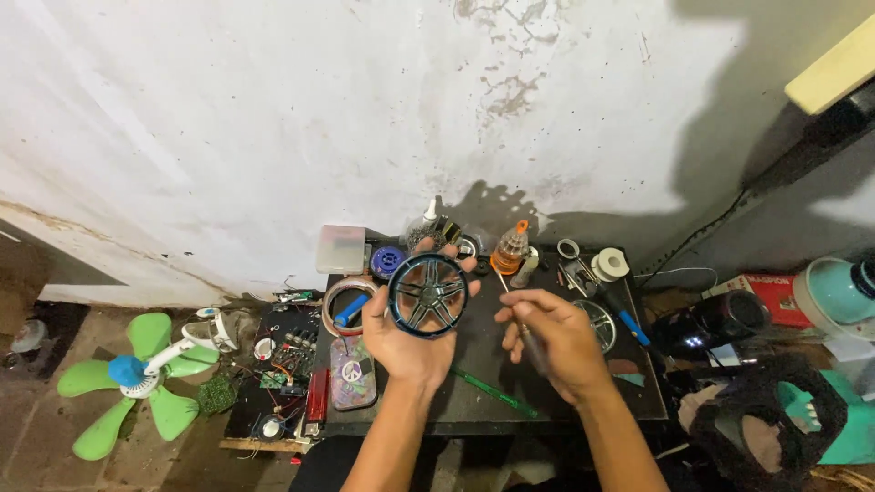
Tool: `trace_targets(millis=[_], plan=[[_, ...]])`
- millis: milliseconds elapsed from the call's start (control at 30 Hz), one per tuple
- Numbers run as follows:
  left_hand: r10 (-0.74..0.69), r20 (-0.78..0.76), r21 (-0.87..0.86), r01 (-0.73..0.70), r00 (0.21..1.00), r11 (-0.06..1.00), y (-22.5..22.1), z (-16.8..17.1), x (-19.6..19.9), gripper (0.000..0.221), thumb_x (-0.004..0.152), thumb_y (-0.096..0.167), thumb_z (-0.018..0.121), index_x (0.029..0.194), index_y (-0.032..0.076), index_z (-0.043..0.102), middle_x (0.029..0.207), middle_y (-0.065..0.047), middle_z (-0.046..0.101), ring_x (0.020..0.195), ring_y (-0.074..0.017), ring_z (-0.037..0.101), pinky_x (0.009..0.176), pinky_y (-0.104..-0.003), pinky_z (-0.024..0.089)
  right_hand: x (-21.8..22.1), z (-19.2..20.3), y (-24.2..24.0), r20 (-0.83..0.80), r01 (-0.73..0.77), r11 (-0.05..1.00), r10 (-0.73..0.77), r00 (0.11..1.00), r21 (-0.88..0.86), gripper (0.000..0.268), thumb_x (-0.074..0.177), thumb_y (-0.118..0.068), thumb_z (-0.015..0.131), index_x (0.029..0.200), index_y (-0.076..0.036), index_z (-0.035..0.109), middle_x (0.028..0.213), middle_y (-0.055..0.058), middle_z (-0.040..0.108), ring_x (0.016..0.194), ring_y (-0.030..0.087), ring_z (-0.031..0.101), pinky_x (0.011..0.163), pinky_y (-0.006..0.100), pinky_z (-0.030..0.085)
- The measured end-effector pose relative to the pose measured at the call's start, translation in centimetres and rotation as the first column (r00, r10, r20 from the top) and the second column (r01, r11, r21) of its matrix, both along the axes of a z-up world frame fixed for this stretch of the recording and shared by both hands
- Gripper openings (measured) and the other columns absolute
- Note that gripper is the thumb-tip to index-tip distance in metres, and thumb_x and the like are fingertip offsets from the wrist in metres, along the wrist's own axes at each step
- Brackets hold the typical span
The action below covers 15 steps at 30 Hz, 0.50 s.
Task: Unscrewing a small circular speaker component using a precision screwdriver on a repair bench.
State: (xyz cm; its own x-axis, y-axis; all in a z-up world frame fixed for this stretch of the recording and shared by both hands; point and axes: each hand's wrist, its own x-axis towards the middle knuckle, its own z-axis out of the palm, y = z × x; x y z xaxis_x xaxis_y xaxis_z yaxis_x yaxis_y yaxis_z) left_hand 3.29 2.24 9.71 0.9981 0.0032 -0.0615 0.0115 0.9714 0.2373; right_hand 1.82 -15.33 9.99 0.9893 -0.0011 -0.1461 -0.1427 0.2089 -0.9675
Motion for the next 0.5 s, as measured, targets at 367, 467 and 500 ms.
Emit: trace_targets(millis=[367, 467, 500], plan=[[-0.004, 0.158, -0.039, 0.010, 0.987, 0.999, -0.5, -0.6, -0.8, 0.074, 0.091, 0.046, 0.051, 0.145, -0.004, 0.049, 0.133, -0.026, 0.060, 0.123, -0.0478, 0.060, 0.095, -0.055, 0.054, -2.2, 1.5, -0.8, 0.288, -0.230, 0.906, 0.128, 0.949, 0.355, 0.044, 0.087, 0.006, 0.076, 0.126, 0.016, 0.060, 0.109, 0.030, 0.073, 0.108, 0.049, 0.074, 0.096, 0.046, 0.065], [-0.006, 0.170, -0.041, 0.013, 0.985, 0.999, -0.8, -0.8, -0.8, 0.075, 0.091, 0.046, 0.051, 0.145, -0.005, 0.047, 0.134, -0.027, 0.058, 0.123, -0.0496, 0.059, 0.095, -0.055, 0.055, -2.7, 2.1, 0.8, 0.323, -0.023, 0.992, -0.018, 0.946, 0.122, 0.027, 0.098, -0.007, 0.062, 0.114, 0.014, 0.065, 0.094, 0.027, 0.077, 0.091, 0.048, 0.081, 0.080, 0.047, 0.070], [-0.012, 0.139, -0.039, 0.017, 0.990, 0.999, -0.8, -0.8, -0.8, 0.075, 0.090, 0.046, 0.052, 0.145, -0.005, 0.048, 0.134, -0.029, 0.059, 0.123, -0.0509, 0.058, 0.094, -0.056, 0.055, -2.9, 2.1, 1.2, 0.351, 0.066, 0.997, -0.078, 0.933, 0.047, 0.025, 0.100, -0.009, 0.060, 0.108, 0.013, 0.069, 0.088, 0.024, 0.074, 0.077, 0.039, 0.076, 0.066, 0.042, 0.067]])
